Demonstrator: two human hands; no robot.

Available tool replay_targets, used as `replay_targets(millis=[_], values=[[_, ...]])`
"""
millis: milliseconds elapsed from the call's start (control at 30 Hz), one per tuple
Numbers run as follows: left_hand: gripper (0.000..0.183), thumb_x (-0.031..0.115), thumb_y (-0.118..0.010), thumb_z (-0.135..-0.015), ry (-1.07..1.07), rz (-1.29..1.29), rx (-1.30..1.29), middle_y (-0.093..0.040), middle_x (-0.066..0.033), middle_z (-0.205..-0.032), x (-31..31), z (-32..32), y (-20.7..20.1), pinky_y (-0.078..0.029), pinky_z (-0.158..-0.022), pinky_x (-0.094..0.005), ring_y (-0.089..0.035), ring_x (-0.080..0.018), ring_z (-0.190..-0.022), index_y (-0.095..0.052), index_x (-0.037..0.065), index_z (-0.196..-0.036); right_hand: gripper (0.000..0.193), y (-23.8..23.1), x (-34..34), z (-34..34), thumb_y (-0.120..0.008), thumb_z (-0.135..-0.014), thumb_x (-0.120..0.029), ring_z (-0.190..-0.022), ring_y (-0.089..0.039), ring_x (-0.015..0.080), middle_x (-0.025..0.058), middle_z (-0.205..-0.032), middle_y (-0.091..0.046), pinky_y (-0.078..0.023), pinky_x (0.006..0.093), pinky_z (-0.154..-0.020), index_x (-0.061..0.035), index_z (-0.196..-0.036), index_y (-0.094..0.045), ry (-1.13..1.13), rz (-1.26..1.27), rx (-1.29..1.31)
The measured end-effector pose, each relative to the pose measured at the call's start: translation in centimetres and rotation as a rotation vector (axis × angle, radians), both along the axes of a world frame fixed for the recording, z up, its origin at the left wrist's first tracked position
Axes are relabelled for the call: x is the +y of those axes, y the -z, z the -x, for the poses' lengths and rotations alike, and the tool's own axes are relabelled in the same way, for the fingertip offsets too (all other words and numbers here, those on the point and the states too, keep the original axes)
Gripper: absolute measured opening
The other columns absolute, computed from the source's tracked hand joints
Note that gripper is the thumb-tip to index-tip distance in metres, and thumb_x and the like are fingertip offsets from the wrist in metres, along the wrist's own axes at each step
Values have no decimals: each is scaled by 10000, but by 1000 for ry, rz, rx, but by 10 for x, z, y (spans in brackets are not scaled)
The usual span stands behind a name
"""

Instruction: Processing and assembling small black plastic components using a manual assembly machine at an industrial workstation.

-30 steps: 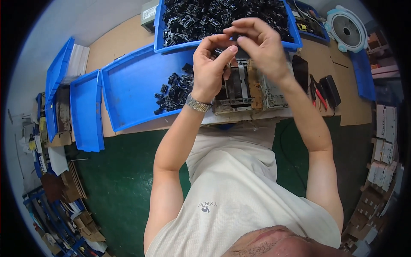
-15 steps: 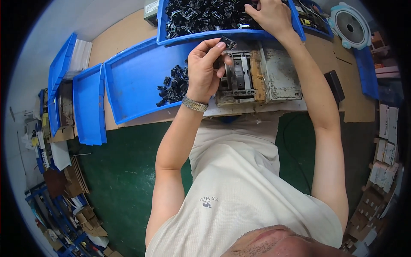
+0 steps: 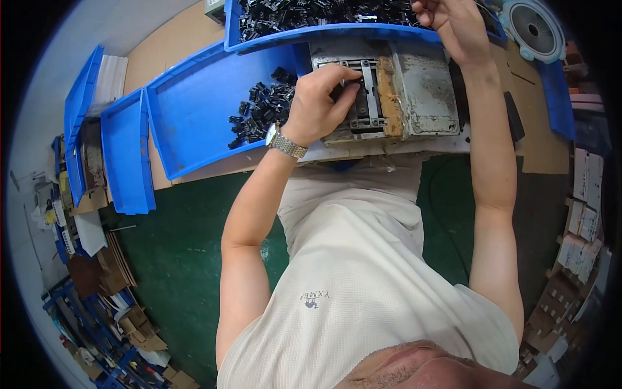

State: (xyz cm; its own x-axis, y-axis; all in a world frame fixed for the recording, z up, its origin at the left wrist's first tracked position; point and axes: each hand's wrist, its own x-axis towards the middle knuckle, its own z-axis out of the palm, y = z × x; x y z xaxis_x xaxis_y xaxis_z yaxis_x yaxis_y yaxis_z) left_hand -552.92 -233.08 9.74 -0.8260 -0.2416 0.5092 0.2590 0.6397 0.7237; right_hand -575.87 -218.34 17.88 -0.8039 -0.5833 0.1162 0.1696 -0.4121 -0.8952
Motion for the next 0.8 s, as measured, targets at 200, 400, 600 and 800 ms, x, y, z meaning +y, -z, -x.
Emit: replay_targets(millis=[200, 400, 600, 800], values=[[151, -7, -712, -857, 143, 174, 59, -704, -108, -940, 0, -1, 5, -581, -665, -376, -712, -312, -791, -700, 40, -1000, 268, 4, 35, -42, -575, -990, -163, -856, -643, 91, 37, -1047, -715, -473, 226, -696, -30, -1171, -722, -311, -132, 153], [167, -3, -720, -850, 134, 171, 68, -713, -114, -933, 1, -1, 7, -581, -665, -348, -724, -295, -798, -705, 37, -1011, 240, 44, 32, -70, -607, -914, -21, -869, -612, 59, 26, -1009, -695, -471, 217, -725, -33, -1149, -652, -341, -420, 451], [180, 50, -728, -923, -97, -759, -46, -696, -26, -837, -4, -29, -11, -466, -509, -208, -615, -67, -631, -691, 4, -1093, 157, 51, 24, -103, -682, -864, 23, -876, -678, 109, 76, -976, -700, -546, 262, -758, 18, -1017, -647, -293, -672, 782], [178, 51, -700, -950, -295, -816, 15, -669, -39, -827, -62, -56, 15, -457, -470, -193, -612, -67, -619, -662, -2, -1116, 167, 56, 21, -105, -694, -824, 23, -877, -698, 225, 109, -907, -667, -555, 306, -732, 34, -990, -680, -224, -551, 1159]])
